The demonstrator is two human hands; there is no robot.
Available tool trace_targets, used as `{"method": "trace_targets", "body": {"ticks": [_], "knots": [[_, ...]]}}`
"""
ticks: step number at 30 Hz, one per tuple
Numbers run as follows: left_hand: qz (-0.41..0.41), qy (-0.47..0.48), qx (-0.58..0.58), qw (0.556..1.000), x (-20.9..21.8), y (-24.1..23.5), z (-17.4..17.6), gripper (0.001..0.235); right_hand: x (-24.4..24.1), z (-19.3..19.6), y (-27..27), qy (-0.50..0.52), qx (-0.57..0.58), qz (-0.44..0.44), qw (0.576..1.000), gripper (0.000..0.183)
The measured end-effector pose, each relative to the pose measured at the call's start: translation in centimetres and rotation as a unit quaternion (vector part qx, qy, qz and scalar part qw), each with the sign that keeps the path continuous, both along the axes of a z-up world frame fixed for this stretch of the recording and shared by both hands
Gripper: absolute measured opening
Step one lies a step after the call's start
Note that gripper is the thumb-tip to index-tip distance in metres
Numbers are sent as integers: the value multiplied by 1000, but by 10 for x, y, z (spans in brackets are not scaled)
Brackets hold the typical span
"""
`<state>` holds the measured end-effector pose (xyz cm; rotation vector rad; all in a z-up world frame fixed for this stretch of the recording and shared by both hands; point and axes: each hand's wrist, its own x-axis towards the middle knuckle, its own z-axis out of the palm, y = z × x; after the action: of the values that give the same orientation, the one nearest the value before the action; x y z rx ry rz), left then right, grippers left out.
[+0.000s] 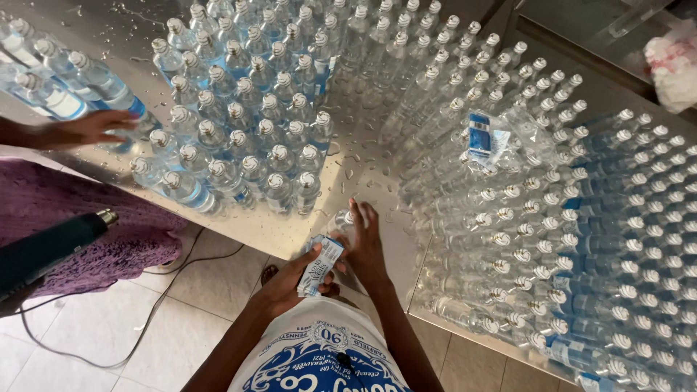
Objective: The person applies labels to clear plastic bottles arranged on a metal table. They pick up a bottle, wrap a label around it, and place it back among the others. Another person uses a heat gun on the bottles nearby.
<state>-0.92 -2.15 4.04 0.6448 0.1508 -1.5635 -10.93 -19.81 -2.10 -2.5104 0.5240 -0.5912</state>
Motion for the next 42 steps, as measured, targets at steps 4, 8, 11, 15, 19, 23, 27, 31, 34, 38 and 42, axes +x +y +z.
{"method": "trace_targets", "body": {"ticks": [4, 8, 11, 15, 19, 23, 27, 31, 34, 38, 42], "knots": [[5, 0, -16, 1000, -3, 7, -15, 59, -28, 34, -2, -93, 52, -41, 993, 36], [0, 59, -22, 998, -13, 11, -39, 57, -29, 56, 12, -45, 258, 28, 965, 40], [-13, 63, -32, 997, -13, 8, -28, 56, -28, 60, 15, -50, 345, 30, 937, 40], [-49, 43, -52, 997, -1, 6, -12, 60, -35, 64, 9, -34, 348, -24, 936, 42], [-31, 23, -40, 998, 1, 4, 9, 57, -34, 78, 7, -9, 331, -27, 943, 30], [-28, 19, -9, 999, 2, 10, -17, 67, -29, 94, 3, -35, 294, -1, 955, 23], [1, 6, 20, 1000, 6, 15, -29, 70, -27, 95, -13, -88, 275, 28, 957, 22], [8, -88, 33, 996, 12, 15, 0, 70, -23, 54, -47, -102, 314, 10, 944, 20], [8, -114, 38, 993, 12, 14, -2, 71, -13, 34, -57, -146, 311, -36, 938, 17], [35, -107, 43, 993, 10, 15, -12, 70, -9, 18, -53, -151, 367, -55, 916, 18], [37, -115, 40, 992, 11, 18, -13, 71, -22, 12, -41, -117, 402, -69, 905, 22]]}}
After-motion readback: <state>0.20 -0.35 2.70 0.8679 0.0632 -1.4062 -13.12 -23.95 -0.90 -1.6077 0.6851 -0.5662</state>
